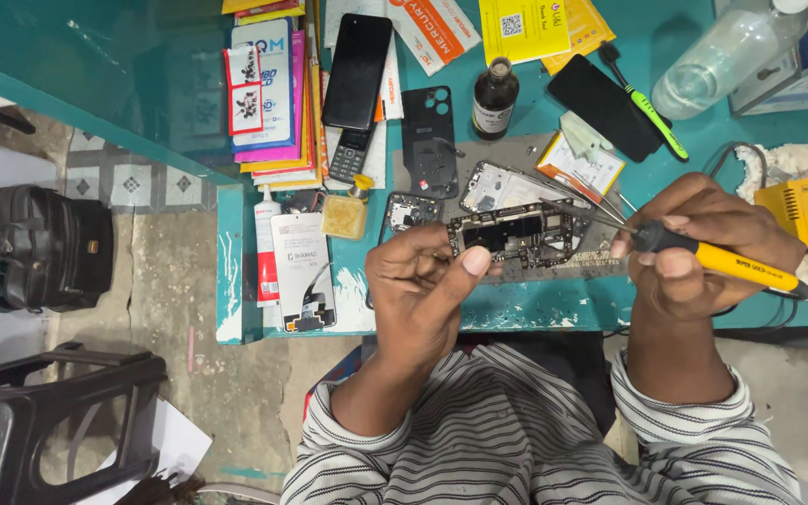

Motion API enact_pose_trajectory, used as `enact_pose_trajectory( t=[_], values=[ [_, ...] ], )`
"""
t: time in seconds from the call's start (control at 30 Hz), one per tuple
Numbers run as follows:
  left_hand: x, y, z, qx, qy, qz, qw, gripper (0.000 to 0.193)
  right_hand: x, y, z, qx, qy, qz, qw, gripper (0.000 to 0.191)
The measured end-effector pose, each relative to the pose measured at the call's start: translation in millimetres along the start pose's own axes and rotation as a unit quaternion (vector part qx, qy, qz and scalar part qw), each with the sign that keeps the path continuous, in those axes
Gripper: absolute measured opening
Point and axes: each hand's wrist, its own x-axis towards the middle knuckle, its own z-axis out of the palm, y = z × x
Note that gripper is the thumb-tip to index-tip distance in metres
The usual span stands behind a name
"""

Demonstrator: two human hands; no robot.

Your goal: The person holds a disassembled phone motherboard in one hand and works on it with a yellow soldering iron, repositioning the board and touching components on it. They set the board down, pick up a phone frame, and continue handling the board and small components on the workbench.

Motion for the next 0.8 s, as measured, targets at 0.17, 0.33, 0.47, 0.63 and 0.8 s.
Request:
enact_pose_trajectory(
  t=[0.17, 0.33, 0.47, 0.63, 0.8],
  values=[
    [-2, 3, 1, -0.008, -0.006, 0.0, 1.0, 0.022, -3, -2, 4, 0.016, 0.012, 0.004, 1.0, 0.023],
    [-3, 4, 3, -0.029, -0.014, 0.005, 0.999, 0.021, 1, -6, 6, -0.003, -0.008, -0.004, 1.0, 0.028],
    [-5, 8, 4, -0.03, -0.014, -0.002, 0.999, 0.021, 4, -8, 7, -0.014, -0.01, -0.013, 1.0, 0.028],
    [-5, 11, 5, -0.023, -0.017, -0.005, 1.0, 0.022, 6, -9, 7, -0.012, -0.026, -0.014, 0.999, 0.029],
    [-7, 13, 6, -0.019, -0.014, -0.008, 1.0, 0.021, 5, -10, 9, -0.002, -0.02, -0.009, 1.0, 0.029]
  ],
)
